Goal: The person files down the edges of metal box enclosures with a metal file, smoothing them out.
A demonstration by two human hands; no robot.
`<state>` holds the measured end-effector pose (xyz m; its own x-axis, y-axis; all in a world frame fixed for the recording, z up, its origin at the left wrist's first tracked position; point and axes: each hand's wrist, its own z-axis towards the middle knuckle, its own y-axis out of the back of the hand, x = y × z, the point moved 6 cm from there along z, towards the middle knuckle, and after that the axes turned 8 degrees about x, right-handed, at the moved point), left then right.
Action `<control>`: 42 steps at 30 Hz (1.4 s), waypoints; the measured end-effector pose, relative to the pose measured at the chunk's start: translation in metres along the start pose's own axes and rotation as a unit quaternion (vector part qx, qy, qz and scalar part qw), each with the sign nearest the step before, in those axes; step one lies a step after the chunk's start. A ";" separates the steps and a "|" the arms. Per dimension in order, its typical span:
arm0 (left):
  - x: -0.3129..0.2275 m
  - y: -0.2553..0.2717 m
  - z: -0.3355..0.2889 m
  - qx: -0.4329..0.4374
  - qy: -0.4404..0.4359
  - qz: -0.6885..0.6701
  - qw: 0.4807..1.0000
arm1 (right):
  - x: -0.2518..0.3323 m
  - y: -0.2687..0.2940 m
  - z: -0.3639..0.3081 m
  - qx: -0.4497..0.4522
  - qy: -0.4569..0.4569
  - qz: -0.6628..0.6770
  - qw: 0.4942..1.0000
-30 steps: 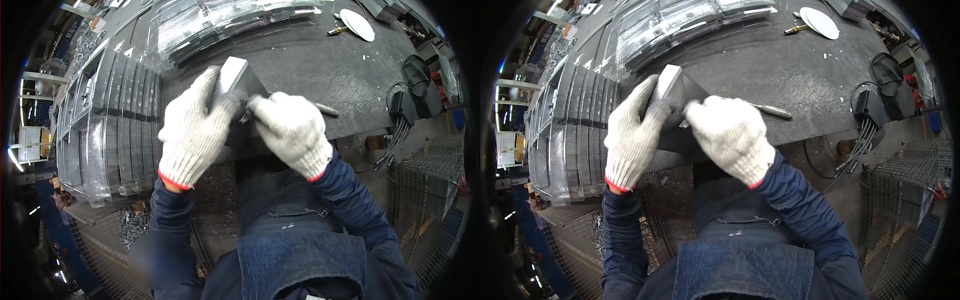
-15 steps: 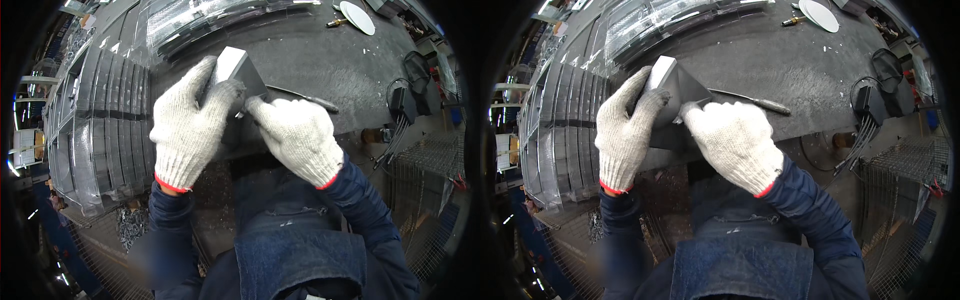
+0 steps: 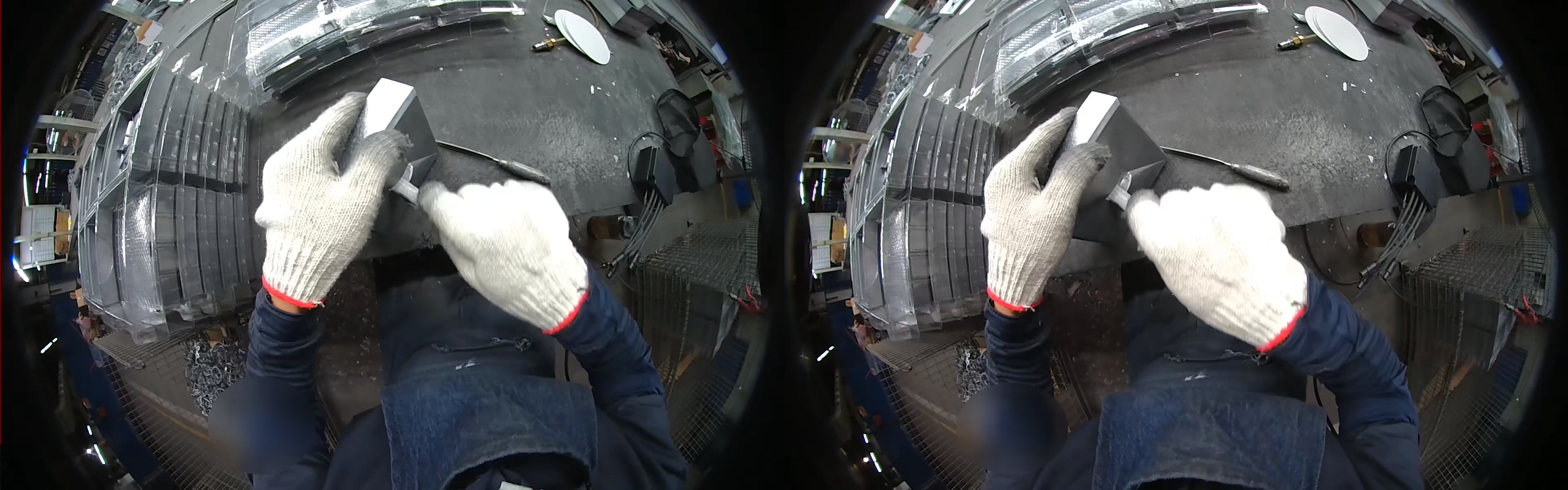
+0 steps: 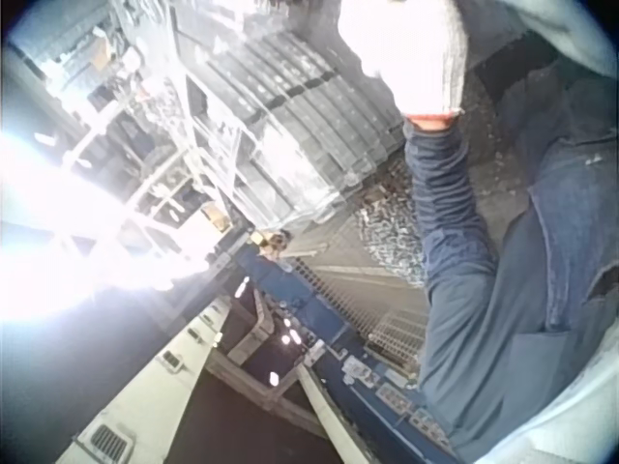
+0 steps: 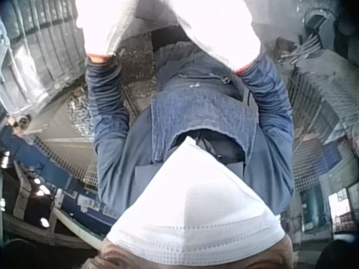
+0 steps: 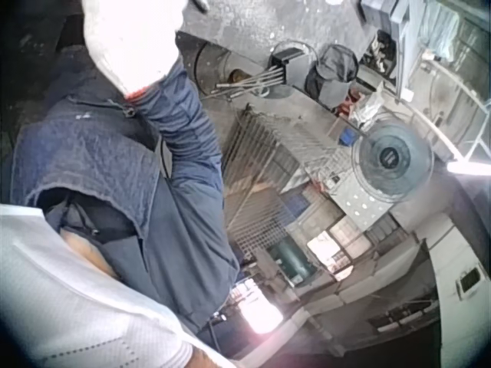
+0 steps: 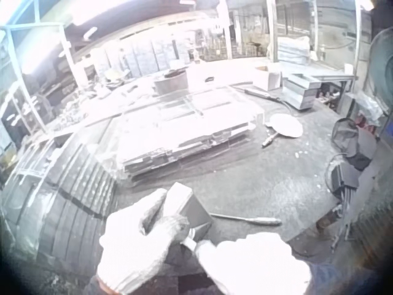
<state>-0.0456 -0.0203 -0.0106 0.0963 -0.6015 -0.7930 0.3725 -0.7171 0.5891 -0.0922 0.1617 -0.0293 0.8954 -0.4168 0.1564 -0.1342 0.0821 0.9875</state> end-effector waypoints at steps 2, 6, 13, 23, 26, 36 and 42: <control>0.003 -0.004 0.001 0.011 0.007 -0.043 0.999 | -0.013 -0.005 0.012 -0.062 -0.014 0.037 0.997; 0.004 -0.003 0.001 0.002 0.004 -0.005 1.000 | 0.004 -0.018 0.015 -0.077 0.008 0.034 0.996; 0.023 0.002 0.003 -0.058 0.134 -0.180 0.973 | -0.017 -0.023 0.019 -0.130 -0.036 0.248 0.959; 0.059 0.007 -0.040 -0.244 0.201 -0.279 0.907 | 0.006 -0.034 -0.013 -0.211 -0.011 0.341 0.916; 0.045 0.005 -0.044 -0.261 0.183 -0.262 0.911 | 0.003 -0.037 0.012 -0.140 -0.028 0.364 0.920; 0.048 0.012 -0.065 -0.237 0.105 -0.010 0.966 | 0.024 -0.037 -0.017 -0.142 -0.019 0.426 0.894; 0.053 0.000 -0.058 -0.289 0.181 -0.317 0.885 | 0.021 -0.048 0.019 -0.162 0.013 0.184 0.969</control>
<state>0.0133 -0.0321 -0.0617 -0.0502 0.0853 -0.9951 0.8572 -0.5077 -0.0868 -0.0752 0.1319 -0.0729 0.8228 -0.2826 0.4930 -0.3106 0.5028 0.8067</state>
